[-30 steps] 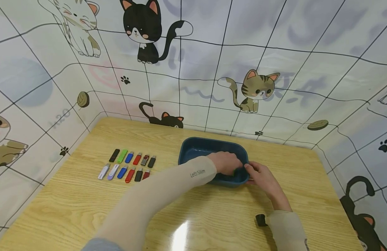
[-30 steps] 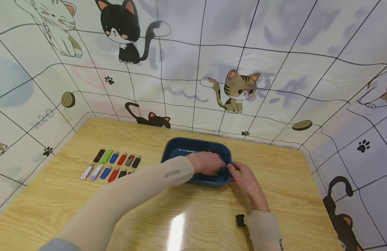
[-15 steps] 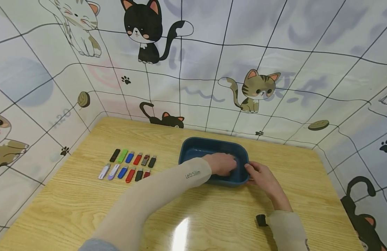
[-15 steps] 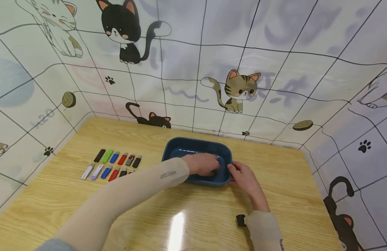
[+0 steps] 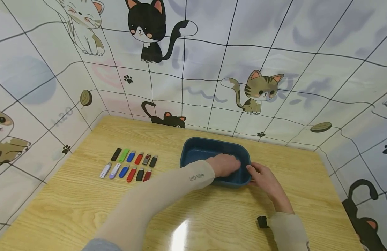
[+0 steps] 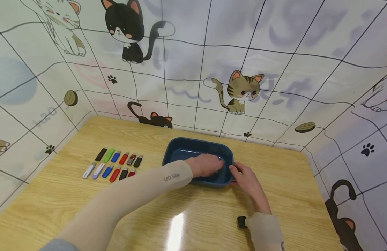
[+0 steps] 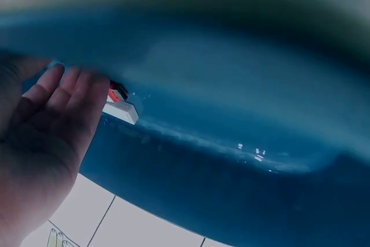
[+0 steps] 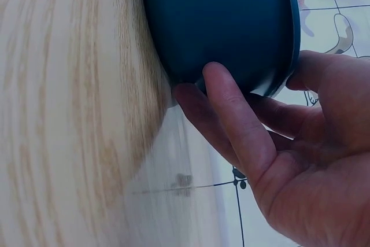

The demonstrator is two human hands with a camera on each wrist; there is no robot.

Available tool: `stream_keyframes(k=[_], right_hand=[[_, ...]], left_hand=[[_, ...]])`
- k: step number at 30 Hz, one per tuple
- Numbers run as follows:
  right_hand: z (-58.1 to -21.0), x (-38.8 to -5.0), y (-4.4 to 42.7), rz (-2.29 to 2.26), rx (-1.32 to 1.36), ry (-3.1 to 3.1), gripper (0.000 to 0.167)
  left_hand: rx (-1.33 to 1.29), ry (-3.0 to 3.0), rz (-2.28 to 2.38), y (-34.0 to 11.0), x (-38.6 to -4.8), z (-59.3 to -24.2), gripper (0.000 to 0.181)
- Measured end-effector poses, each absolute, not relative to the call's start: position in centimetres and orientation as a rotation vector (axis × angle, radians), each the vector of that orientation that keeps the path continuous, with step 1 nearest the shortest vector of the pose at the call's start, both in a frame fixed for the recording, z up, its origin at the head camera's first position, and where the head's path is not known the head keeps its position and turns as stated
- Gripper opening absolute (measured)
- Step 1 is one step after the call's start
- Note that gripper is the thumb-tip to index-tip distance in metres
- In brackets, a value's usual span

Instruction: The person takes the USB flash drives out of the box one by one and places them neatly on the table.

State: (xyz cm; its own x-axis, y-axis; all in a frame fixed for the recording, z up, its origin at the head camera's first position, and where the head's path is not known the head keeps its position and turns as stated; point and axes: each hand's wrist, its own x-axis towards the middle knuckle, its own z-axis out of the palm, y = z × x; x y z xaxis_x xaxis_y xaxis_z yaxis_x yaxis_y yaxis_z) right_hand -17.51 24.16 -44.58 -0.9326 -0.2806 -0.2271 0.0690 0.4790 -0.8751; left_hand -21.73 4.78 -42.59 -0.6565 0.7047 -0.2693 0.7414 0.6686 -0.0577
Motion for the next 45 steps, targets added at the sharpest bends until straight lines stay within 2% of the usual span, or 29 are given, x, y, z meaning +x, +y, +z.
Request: stream_keyframes(k=[13, 23, 33, 39, 45], right_hand=[[-44.6, -17.5, 24.2, -1.439, -0.185, 2.385, 0.059], [-44.8, -17.5, 24.2, -1.447, -0.175, 2.374, 0.059], [-44.9, -17.5, 24.2, -1.441, -0.176, 2.384, 0.06], [-44.9, -17.6, 24.2, -1.448, -0.17, 2.381, 0.06], [-44.9, -17.6, 24.1, -1.454, -0.164, 2.367, 0.06]], left_hand=[[1.131, 2.676, -0.179, 5.2, -21.8, -42.6, 0.021], [1.017, 2.738, 0.034, 4.7, -21.3, -40.4, 0.019], [1.02, 2.824, 0.379, 1.5, -20.1, -38.4, 0.012], [0.923, 2.85, 0.609, -0.6, -19.7, -38.1, 0.018], [0.82, 2.869, 0.825, -3.4, -18.4, -38.0, 0.013]])
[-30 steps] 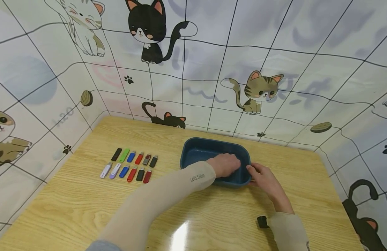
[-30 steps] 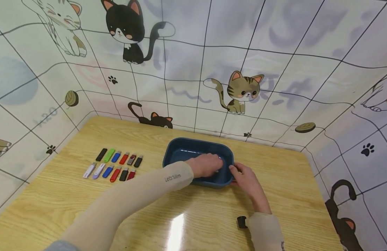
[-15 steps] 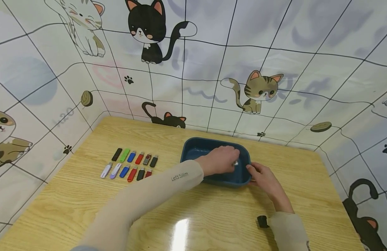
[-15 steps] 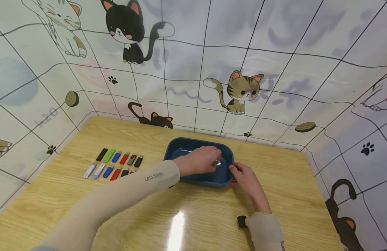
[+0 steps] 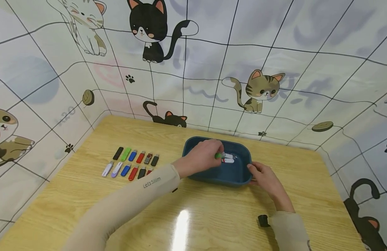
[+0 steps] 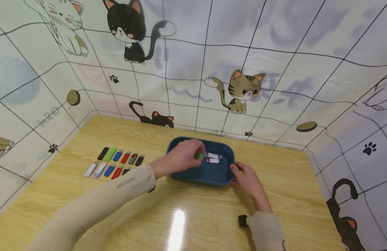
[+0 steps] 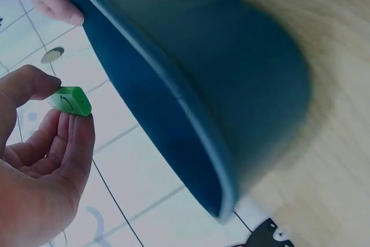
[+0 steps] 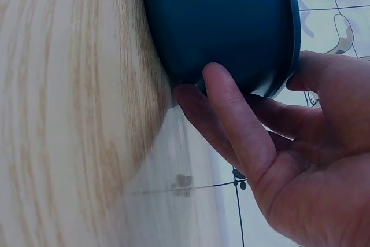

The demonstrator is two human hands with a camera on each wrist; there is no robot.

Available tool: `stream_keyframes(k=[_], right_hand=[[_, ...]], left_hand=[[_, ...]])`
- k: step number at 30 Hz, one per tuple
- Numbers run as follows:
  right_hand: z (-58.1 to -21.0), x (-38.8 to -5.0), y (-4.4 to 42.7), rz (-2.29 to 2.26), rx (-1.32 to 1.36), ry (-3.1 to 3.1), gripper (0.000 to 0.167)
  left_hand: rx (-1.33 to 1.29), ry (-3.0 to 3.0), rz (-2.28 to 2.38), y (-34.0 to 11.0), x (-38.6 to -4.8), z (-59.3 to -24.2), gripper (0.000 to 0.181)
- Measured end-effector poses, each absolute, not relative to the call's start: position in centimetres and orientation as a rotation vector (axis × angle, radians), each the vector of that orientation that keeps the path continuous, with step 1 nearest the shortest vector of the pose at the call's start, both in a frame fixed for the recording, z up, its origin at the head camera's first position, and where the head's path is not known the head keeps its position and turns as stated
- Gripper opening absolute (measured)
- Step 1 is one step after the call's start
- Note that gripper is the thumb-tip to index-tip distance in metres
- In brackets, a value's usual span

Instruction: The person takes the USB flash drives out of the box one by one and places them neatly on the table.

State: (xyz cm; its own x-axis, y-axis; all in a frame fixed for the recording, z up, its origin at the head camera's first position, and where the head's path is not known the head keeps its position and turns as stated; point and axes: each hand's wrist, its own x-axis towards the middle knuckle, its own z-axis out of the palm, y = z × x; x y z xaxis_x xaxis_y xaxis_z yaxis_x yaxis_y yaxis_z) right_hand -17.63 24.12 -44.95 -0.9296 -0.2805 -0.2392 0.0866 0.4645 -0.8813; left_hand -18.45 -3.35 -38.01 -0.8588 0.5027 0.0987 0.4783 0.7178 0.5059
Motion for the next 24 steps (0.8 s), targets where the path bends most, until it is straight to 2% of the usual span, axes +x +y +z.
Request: stream_keyframes(k=[24], right_hand=[[-44.8, -17.5, 24.2, -1.441, -0.154, 2.382, 0.061]], left_hand=[[0.346, 2.994, 1.085, -14.4, -13.8, -38.7, 0.019]])
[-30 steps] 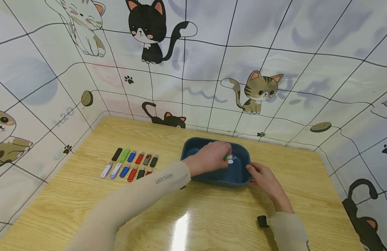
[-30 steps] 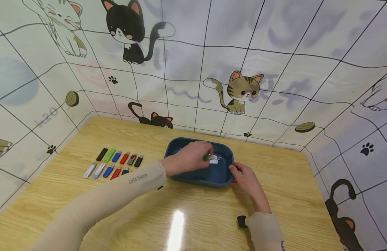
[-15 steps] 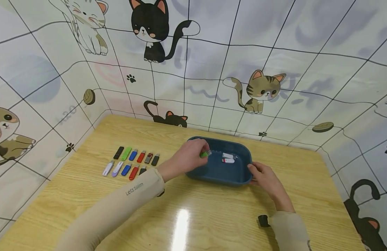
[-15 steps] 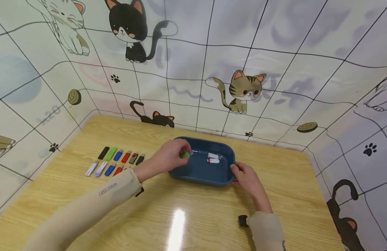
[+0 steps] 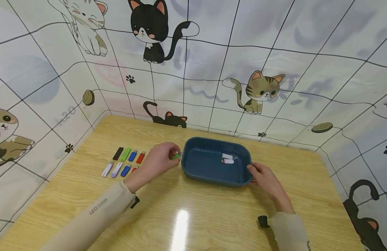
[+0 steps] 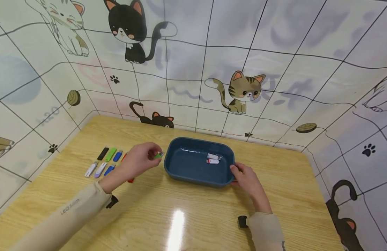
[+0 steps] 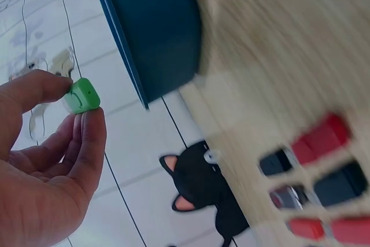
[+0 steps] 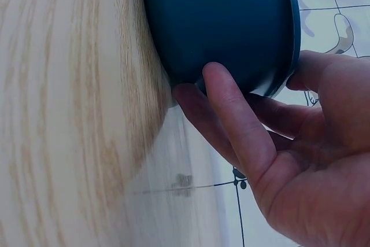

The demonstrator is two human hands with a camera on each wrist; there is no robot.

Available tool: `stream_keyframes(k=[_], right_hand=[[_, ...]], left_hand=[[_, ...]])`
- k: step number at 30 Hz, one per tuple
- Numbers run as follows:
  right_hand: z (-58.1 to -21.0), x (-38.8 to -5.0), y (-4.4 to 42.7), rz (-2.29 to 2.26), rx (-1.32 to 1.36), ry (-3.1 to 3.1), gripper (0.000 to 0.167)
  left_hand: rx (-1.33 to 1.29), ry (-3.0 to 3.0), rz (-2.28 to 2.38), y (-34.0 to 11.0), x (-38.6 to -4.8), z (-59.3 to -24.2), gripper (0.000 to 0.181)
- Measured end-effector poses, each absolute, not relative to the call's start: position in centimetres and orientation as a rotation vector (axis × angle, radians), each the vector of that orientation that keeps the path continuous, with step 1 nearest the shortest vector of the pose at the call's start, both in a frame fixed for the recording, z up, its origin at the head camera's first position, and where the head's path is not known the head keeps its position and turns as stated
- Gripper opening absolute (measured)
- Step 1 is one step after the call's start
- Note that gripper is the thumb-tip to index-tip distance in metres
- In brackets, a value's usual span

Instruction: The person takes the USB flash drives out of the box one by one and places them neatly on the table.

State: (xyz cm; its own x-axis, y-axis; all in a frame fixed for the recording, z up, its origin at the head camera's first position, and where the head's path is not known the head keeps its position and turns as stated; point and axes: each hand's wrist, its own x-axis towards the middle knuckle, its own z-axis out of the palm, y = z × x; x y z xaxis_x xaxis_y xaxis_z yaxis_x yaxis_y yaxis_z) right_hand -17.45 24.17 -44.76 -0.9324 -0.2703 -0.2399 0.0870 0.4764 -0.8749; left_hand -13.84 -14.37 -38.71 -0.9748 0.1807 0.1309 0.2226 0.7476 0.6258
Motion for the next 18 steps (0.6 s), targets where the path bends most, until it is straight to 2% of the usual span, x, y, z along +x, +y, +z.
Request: stream_keyframes(k=[9, 18], right_hand=[[-44.7, -17.6, 24.3, -1.432, -0.153, 2.393, 0.061], [-44.8, -17.5, 24.1, -1.429, -0.158, 2.394, 0.061]], left_hand=[[-0.199, -2.919, -0.972, -18.5, -11.2, -39.6, 0.017], [-0.223, -2.929, -0.902, -21.3, -8.7, -41.1, 0.018]])
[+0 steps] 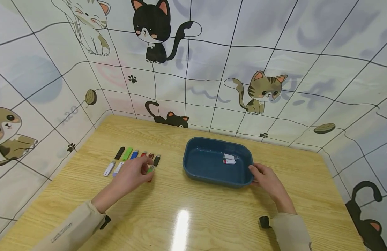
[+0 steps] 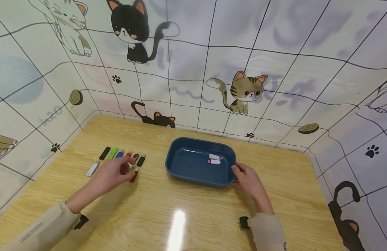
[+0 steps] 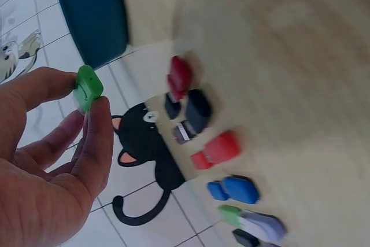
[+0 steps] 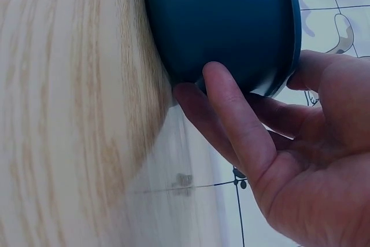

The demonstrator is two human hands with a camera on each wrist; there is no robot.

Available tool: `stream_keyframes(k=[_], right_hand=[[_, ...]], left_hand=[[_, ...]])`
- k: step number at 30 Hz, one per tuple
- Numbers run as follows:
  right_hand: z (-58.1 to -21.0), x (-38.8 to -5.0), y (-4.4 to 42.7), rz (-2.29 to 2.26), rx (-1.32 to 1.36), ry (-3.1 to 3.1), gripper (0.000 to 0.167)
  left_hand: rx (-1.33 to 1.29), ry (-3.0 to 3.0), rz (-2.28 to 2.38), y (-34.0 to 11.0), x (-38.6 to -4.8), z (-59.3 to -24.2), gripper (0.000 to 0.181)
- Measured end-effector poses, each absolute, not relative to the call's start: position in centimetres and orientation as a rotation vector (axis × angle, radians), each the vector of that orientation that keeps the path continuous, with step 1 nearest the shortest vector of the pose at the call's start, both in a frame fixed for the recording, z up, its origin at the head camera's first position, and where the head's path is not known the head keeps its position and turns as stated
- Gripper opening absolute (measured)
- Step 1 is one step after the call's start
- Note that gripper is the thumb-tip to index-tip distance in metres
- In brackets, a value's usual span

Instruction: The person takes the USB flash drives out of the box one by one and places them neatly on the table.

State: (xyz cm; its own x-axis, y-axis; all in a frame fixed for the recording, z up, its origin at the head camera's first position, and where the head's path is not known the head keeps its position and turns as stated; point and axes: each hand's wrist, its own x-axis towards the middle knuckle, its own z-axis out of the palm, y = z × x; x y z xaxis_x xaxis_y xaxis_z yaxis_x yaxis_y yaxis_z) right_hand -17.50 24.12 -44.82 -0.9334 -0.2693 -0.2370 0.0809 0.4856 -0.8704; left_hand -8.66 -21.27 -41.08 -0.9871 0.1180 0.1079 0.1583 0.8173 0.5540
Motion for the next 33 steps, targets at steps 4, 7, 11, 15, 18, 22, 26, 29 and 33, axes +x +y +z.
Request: stream_keyframes(k=[4, 7, 11, 15, 18, 22, 26, 29, 33], right_hand=[[-44.8, -17.5, 24.2, -1.428, -0.158, 2.396, 0.061], [-44.8, -17.5, 24.2, -1.425, -0.169, 2.398, 0.062], [-44.7, -17.4, 24.2, -1.422, -0.184, 2.406, 0.062], [-44.6, -17.4, 24.1, -1.421, -0.171, 2.411, 0.06], [-44.7, -17.5, 24.1, -1.419, -0.165, 2.414, 0.06], [-44.7, -17.4, 24.1, -1.412, -0.17, 2.413, 0.061], [-44.7, -17.4, 24.1, -1.41, -0.167, 2.402, 0.061], [-44.7, -17.5, 24.1, -1.408, -0.163, 2.399, 0.062], [-44.7, -17.6, 24.1, -1.403, -0.153, 2.398, 0.062]], left_hand=[[-0.27, -2.933, -0.857, -21.7, -7.8, -42.0, 0.016], [-0.28, -2.946, -0.834, -21.8, -7.3, -42.7, 0.015], [-0.269, -2.97, -0.837, -21.6, -6.7, -43.5, 0.015], [-0.233, -2.997, -0.831, -21.5, -6.1, -44.0, 0.017], [-0.189, -3.021, -0.835, -21.5, -5.8, -44.2, 0.017], [-0.151, -3.045, -0.843, -21.6, -5.6, -44.5, 0.018], [-0.144, -3.072, -0.835, -21.7, -5.6, -44.7, 0.019], [-0.145, -3.089, -0.83, -21.7, -5.6, -44.9, 0.021], [-0.149, -3.094, -0.816, -21.7, -5.6, -45.1, 0.02]])
